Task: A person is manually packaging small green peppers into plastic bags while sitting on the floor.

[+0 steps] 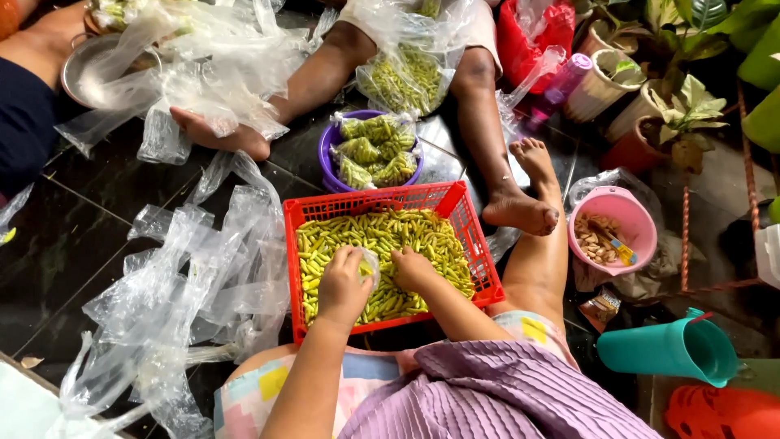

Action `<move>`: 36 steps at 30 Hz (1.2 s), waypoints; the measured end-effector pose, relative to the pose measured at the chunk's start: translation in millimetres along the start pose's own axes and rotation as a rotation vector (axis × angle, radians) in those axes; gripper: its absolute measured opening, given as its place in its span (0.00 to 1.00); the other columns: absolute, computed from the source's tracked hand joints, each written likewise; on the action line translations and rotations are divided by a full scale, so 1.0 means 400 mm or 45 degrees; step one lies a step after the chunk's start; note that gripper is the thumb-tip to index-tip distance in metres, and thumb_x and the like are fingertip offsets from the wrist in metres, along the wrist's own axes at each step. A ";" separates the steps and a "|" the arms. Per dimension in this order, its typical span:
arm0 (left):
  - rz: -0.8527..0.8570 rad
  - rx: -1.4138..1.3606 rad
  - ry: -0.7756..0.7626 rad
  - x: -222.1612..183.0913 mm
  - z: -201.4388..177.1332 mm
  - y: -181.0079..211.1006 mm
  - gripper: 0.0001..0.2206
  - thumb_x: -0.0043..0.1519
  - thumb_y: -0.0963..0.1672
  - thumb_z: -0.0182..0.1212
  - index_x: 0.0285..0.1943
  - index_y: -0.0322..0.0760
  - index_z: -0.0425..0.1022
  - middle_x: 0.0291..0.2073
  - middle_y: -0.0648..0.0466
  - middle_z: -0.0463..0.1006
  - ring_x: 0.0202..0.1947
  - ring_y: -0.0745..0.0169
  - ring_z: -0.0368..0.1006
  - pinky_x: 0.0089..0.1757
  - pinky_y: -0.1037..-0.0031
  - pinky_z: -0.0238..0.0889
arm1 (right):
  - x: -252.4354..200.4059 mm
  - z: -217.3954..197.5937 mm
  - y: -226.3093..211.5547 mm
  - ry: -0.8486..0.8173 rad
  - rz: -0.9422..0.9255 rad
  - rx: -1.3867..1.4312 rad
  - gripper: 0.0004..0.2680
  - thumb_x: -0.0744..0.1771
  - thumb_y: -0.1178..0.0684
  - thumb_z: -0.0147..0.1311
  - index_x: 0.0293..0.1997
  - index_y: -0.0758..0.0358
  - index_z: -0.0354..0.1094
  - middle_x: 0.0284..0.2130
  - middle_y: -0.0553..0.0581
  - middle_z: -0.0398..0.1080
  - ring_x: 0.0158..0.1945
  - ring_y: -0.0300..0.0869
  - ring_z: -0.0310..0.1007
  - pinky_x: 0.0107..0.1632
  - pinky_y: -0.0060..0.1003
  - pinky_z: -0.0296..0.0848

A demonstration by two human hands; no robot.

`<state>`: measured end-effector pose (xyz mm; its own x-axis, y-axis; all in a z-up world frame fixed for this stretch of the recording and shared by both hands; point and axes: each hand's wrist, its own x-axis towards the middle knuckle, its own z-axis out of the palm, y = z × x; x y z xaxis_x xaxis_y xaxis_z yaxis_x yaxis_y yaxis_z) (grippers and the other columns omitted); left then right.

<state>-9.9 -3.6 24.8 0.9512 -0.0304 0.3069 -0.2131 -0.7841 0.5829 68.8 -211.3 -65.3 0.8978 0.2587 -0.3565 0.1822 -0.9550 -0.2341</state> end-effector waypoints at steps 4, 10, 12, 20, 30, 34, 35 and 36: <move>-0.051 -0.084 -0.120 0.001 -0.041 0.018 0.21 0.54 0.39 0.61 0.59 0.41 0.76 0.58 0.54 0.70 0.45 0.43 0.80 0.46 0.56 0.77 | 0.006 -0.004 0.011 -0.065 -0.003 0.003 0.16 0.62 0.53 0.61 0.55 0.61 0.67 0.52 0.69 0.64 0.48 0.69 0.76 0.47 0.59 0.79; -0.001 -0.165 -0.066 -0.001 -0.071 0.020 0.25 0.52 0.37 0.62 0.62 0.38 0.75 0.59 0.51 0.71 0.48 0.42 0.79 0.48 0.56 0.77 | -0.029 -0.052 0.024 -0.020 -0.012 0.162 0.17 0.59 0.53 0.64 0.51 0.60 0.73 0.48 0.70 0.70 0.47 0.68 0.77 0.48 0.59 0.79; -0.021 -0.189 -0.075 0.004 -0.096 0.041 0.28 0.48 0.38 0.67 0.62 0.35 0.75 0.60 0.49 0.70 0.50 0.40 0.78 0.49 0.56 0.76 | -0.008 -0.026 0.058 0.039 0.041 0.391 0.16 0.58 0.51 0.60 0.49 0.55 0.75 0.43 0.65 0.74 0.44 0.64 0.78 0.45 0.56 0.79; 0.050 -0.258 0.025 0.004 -0.056 0.008 0.20 0.52 0.36 0.62 0.55 0.36 0.79 0.55 0.52 0.73 0.49 0.45 0.79 0.48 0.60 0.77 | -0.071 -0.128 0.036 -0.047 0.164 1.872 0.11 0.63 0.61 0.56 0.49 0.63 0.69 0.32 0.58 0.70 0.32 0.46 0.77 0.29 0.34 0.74; 0.105 -0.446 0.196 0.014 -0.045 -0.006 0.17 0.52 0.35 0.60 0.51 0.31 0.81 0.51 0.47 0.77 0.42 0.48 0.80 0.35 0.70 0.77 | -0.078 -0.239 -0.102 -0.030 -0.178 2.922 0.09 0.65 0.47 0.56 0.49 0.50 0.69 0.49 0.57 0.74 0.41 0.46 0.73 0.34 0.29 0.65; 0.033 -0.483 0.204 0.017 -0.053 0.008 0.17 0.52 0.35 0.60 0.51 0.30 0.81 0.50 0.46 0.77 0.34 0.51 0.80 0.31 0.70 0.77 | -0.113 -0.270 -0.174 -0.078 -0.186 2.837 0.08 0.66 0.47 0.56 0.48 0.51 0.68 0.47 0.58 0.75 0.38 0.45 0.75 0.31 0.27 0.65; 0.016 -0.517 0.198 0.017 -0.048 0.005 0.17 0.52 0.35 0.60 0.52 0.28 0.80 0.50 0.45 0.77 0.29 0.55 0.79 0.27 0.72 0.75 | -0.127 -0.274 -0.184 -0.109 -0.142 2.784 0.08 0.66 0.48 0.56 0.48 0.52 0.68 0.45 0.59 0.75 0.38 0.47 0.77 0.30 0.28 0.68; -0.001 -0.551 0.192 0.017 -0.043 0.001 0.17 0.52 0.35 0.60 0.52 0.26 0.80 0.50 0.44 0.77 0.24 0.58 0.77 0.24 0.74 0.74 | -0.140 -0.279 -0.195 -0.138 -0.098 2.731 0.08 0.66 0.48 0.56 0.48 0.52 0.68 0.44 0.60 0.76 0.37 0.49 0.79 0.28 0.30 0.72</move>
<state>-7.5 6.4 40.0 0.9152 0.0862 0.3937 -0.3162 -0.4519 0.8342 49.0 -167.7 73.9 0.8779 0.3584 -0.3176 -0.4784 0.6277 -0.6141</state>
